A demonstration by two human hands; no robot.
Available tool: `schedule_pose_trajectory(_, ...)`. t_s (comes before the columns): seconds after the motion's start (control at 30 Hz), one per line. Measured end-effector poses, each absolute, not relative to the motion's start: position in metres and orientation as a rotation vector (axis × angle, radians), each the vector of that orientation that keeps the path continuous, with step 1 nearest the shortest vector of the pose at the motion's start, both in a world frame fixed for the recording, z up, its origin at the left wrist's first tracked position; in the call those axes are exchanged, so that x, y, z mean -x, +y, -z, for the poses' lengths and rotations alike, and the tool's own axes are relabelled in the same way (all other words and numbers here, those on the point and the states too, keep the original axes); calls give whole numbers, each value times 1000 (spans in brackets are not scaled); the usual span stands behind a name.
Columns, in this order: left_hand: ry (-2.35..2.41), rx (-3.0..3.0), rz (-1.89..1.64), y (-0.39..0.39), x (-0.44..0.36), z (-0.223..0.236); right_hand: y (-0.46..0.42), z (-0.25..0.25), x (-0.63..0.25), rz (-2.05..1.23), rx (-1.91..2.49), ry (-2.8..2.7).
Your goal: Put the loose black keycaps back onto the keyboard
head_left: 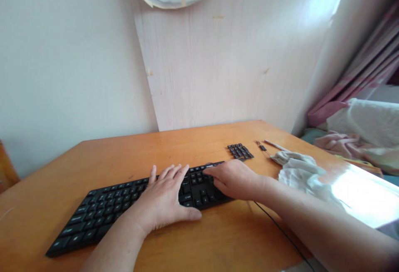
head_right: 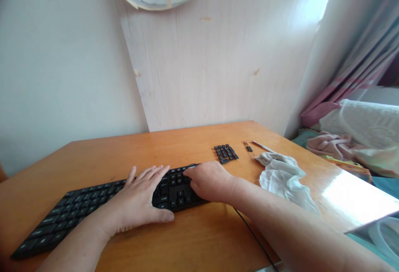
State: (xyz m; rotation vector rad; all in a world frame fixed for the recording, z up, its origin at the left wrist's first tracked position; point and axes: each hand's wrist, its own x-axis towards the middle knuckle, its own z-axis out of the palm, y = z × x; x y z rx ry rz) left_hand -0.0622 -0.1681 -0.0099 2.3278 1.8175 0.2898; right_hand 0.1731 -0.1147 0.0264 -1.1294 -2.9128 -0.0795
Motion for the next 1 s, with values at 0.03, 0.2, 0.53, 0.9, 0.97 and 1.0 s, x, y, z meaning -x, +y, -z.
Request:
schedule_pose_trajectory(0.03, 1805, -2344, -309, -168, 62, 10, -119, -27, -172, 74, 1070, -2915)
schedule_pose_trajectory(0.2, 1791, -2394, -325, -166, 60, 14, -130, -27, -171, 49, 914, -2929)
schedule_pose_trajectory(0.53, 1794, -2395, -201, -171, 56, 6, -105, -30, -181, 150, 1286, -2775)
schedule_pose_trajectory(0.9, 1823, -2368, -129, -172, 53, 2, -103, -19, -175, 117, 1272, -2903)
schedule_pose_trajectory(0.97, 1826, -2364, -123, -172, 53, 2, -105, -18, -173, 134, 1264, -2916)
schedule_pose_trajectory(1.0, 1827, -2364, -121, -172, 53, 2, -105, -19, -173, 142, 1263, -2917)
